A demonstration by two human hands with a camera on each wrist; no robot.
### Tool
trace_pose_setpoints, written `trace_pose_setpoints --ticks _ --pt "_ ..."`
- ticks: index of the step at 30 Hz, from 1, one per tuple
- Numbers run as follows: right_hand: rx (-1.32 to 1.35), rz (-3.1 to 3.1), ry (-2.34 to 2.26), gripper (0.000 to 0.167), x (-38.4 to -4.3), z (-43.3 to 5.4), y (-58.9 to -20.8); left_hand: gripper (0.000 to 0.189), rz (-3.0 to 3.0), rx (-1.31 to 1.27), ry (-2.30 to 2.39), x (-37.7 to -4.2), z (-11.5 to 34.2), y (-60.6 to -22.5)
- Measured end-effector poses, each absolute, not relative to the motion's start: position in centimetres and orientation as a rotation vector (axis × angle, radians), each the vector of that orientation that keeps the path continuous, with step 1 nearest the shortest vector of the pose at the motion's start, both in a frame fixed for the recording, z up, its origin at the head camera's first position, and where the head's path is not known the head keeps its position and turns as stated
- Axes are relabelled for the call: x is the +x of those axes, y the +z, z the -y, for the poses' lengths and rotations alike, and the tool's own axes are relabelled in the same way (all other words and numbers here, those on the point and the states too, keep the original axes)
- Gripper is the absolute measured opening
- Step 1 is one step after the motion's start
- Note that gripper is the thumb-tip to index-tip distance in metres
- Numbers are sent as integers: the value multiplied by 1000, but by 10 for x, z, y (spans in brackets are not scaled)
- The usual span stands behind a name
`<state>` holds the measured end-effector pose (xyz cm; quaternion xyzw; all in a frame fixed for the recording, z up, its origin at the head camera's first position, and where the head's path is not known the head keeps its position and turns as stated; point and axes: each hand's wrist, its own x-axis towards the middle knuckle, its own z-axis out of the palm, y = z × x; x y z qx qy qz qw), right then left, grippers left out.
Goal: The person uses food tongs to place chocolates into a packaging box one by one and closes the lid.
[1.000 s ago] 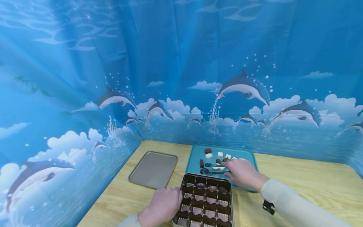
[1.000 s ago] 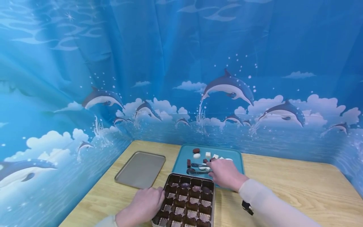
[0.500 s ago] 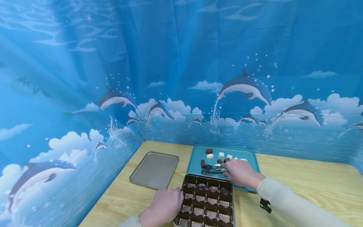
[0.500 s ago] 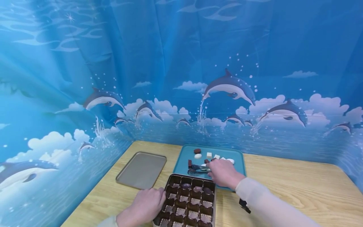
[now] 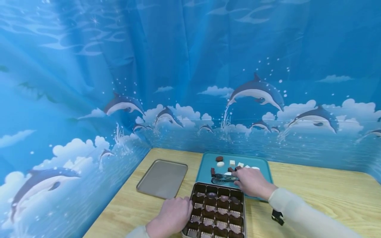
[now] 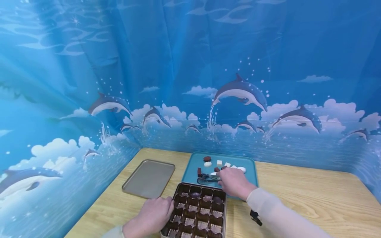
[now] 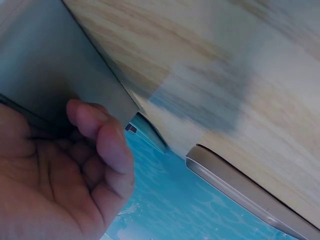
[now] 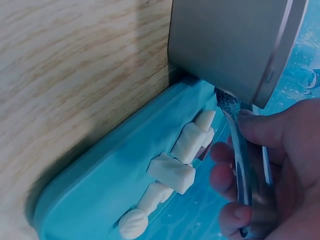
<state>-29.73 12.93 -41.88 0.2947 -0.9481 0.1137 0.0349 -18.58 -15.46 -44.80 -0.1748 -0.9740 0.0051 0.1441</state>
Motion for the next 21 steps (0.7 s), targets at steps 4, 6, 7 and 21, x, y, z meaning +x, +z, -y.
trace_pose_setpoints --ticks 4,6,7,21 --pt "871 2908 374 21 -298 -130 -418 34 2806 -495 20 -186 155 -449" --pt "844 2908 394 25 -299 -131 -417 34 2806 -487 21 -186 155 -450" --pt "833 2911 401 27 -299 -131 -417 34 2806 -485 21 -186 155 -450" --pt "829 2869 459 35 -290 -132 -404 35 2805 -481 2 -186 155 -450"
